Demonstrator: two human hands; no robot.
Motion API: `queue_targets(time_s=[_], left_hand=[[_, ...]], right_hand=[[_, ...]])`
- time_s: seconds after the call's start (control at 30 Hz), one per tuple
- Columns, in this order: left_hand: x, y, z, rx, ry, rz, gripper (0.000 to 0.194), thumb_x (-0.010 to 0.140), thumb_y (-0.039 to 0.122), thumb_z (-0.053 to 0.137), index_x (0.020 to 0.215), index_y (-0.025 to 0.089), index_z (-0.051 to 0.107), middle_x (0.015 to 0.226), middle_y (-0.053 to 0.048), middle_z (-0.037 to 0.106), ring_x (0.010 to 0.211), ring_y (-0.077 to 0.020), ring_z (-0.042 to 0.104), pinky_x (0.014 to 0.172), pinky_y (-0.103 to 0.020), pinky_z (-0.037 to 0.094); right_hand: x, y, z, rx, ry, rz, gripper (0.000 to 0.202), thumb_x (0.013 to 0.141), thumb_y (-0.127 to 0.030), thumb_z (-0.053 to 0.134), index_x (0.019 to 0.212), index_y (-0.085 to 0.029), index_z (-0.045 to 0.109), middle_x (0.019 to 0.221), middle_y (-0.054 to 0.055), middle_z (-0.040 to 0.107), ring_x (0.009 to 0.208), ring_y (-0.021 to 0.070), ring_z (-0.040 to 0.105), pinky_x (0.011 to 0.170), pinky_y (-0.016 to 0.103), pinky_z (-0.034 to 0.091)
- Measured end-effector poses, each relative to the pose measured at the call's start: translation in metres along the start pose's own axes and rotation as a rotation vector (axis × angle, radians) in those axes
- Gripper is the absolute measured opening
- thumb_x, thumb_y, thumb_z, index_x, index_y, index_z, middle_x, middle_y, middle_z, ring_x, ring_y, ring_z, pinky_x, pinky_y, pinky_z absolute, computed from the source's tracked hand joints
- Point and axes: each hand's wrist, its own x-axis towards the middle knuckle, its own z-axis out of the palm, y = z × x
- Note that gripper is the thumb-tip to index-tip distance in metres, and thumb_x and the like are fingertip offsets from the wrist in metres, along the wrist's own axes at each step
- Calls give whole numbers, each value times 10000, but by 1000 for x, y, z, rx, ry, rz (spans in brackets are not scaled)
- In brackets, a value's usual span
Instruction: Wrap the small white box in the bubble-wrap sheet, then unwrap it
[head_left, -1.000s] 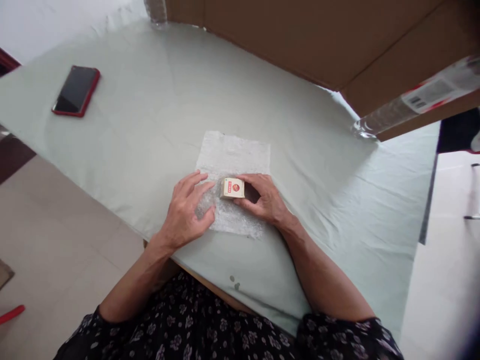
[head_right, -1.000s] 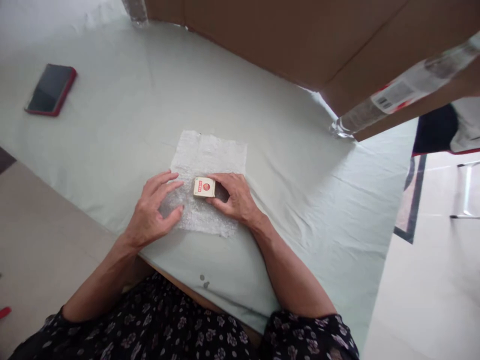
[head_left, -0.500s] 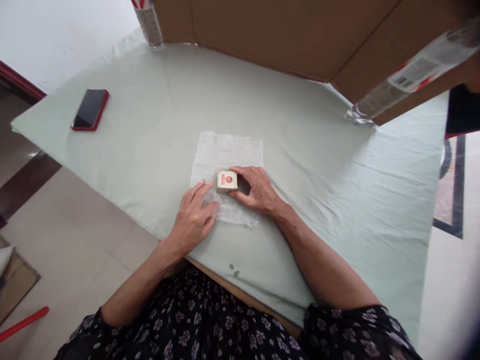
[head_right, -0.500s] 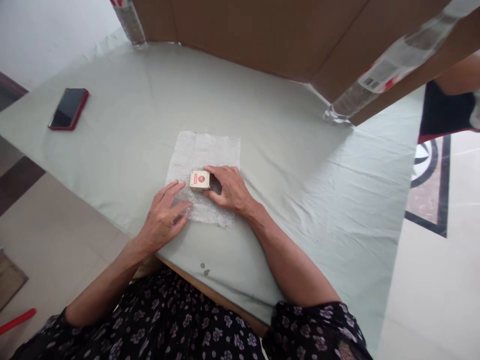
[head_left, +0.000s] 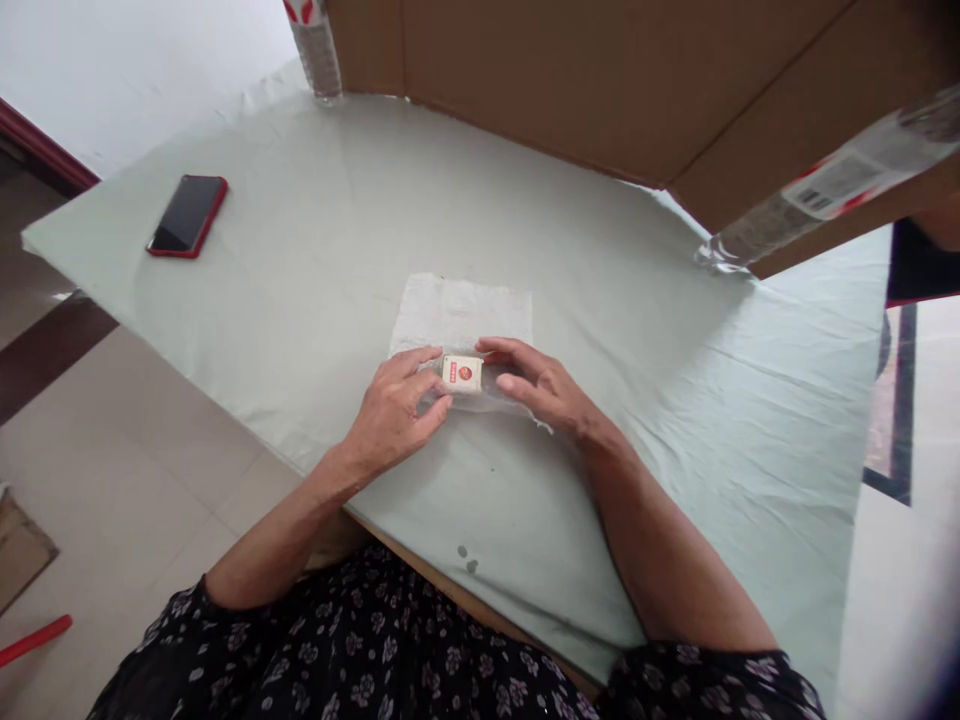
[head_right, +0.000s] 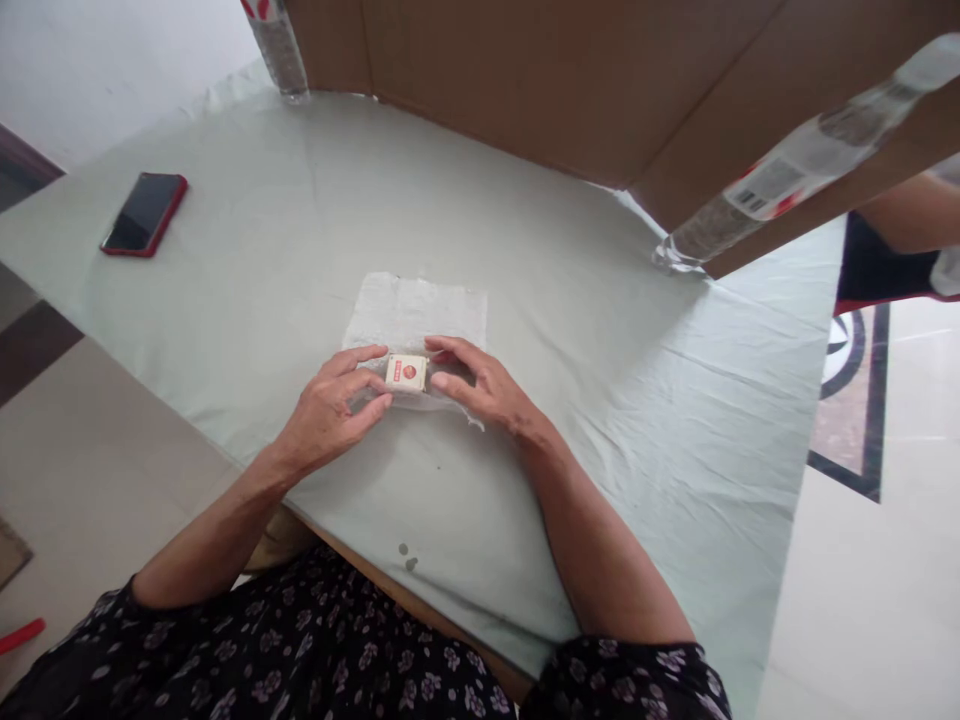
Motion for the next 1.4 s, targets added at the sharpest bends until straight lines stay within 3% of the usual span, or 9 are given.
queue_targets(time_s=[0.1, 0.2, 0.27, 0.33, 0.4, 0.5, 0.63, 0.7, 1.4], left_hand=[[7, -1, -1, -85, -8, -55, 65, 879, 186, 611, 859, 200, 671, 1279, -106, 699, 1218, -257, 640, 1043, -487, 523], [12, 1, 0, -145, -14, -108, 61, 874, 178, 608, 872, 200, 665, 1262, -92, 715, 1189, -248, 655, 937, -425, 575], [15, 2, 1, -193, -12, -142, 56, 867, 176, 609, 873, 195, 662, 1283, -94, 707, 1199, -248, 652, 747, -312, 590], [17, 3, 2, -244, -3, -166, 51, 857, 176, 613, 865, 191, 661, 1289, -95, 704, 1196, -247, 656, 571, -221, 514], [18, 4, 2, -282, -6, -189, 55, 851, 172, 617, 864, 191, 666, 1261, -88, 718, 1153, -238, 676, 499, -192, 442], [20, 3, 3, -311, -2, -210, 53, 856, 172, 627, 865, 195, 674, 1189, -71, 745, 1087, -217, 699, 537, -204, 458], [20, 1, 7, -358, 40, -186, 43, 872, 182, 642, 846, 196, 674, 1138, -61, 757, 1065, -197, 704, 795, -285, 551], [20, 1, 8, -381, 49, -184, 50, 875, 194, 651, 830, 194, 672, 1118, -63, 761, 1047, -194, 709, 850, -305, 550], [16, 0, 8, -438, 15, -240, 79, 862, 178, 656, 783, 187, 658, 969, -34, 750, 905, -162, 685, 792, -275, 499]], right_hand=[[-3, -7, -14, 95, -54, 26, 621, 873, -690, 580, 1346, -290, 614, 1313, 78, 668, 1212, 289, 631, 1024, 475, 503], [-4, -12, -14, 32, -50, 18, 629, 781, -632, 736, 1291, -275, 644, 1336, 87, 654, 1195, 289, 639, 1032, 472, 505], [-4, -15, -9, -21, 5, 14, 511, 789, -535, 772, 1211, -266, 672, 1308, 86, 672, 1180, 276, 648, 1026, 458, 510], [-3, -16, -1, -40, 80, -2, 318, 836, -454, 745, 1085, -262, 697, 1266, 76, 695, 1172, 260, 654, 1034, 450, 501], [-2, -16, 6, -17, 147, -14, 170, 876, -409, 703, 950, -256, 697, 1237, 67, 708, 1165, 248, 658, 1042, 447, 491], [0, -14, 13, 57, 203, 9, 167, 891, -395, 681, 824, -242, 667, 1205, 59, 720, 1143, 244, 668, 1030, 443, 491], [0, -13, 20, 129, 231, 66, 197, 884, -403, 683, 794, -231, 651, 1114, 55, 745, 1021, 234, 696, 915, 406, 527], [0, -13, 21, 142, 242, 75, 194, 875, -397, 691, 788, -227, 654, 1071, 54, 751, 965, 222, 697, 859, 378, 529], [-1, -17, 28, 160, 298, 92, 124, 843, -277, 714, 746, -216, 668, 922, 23, 764, 845, 169, 702, 778, 301, 520]])
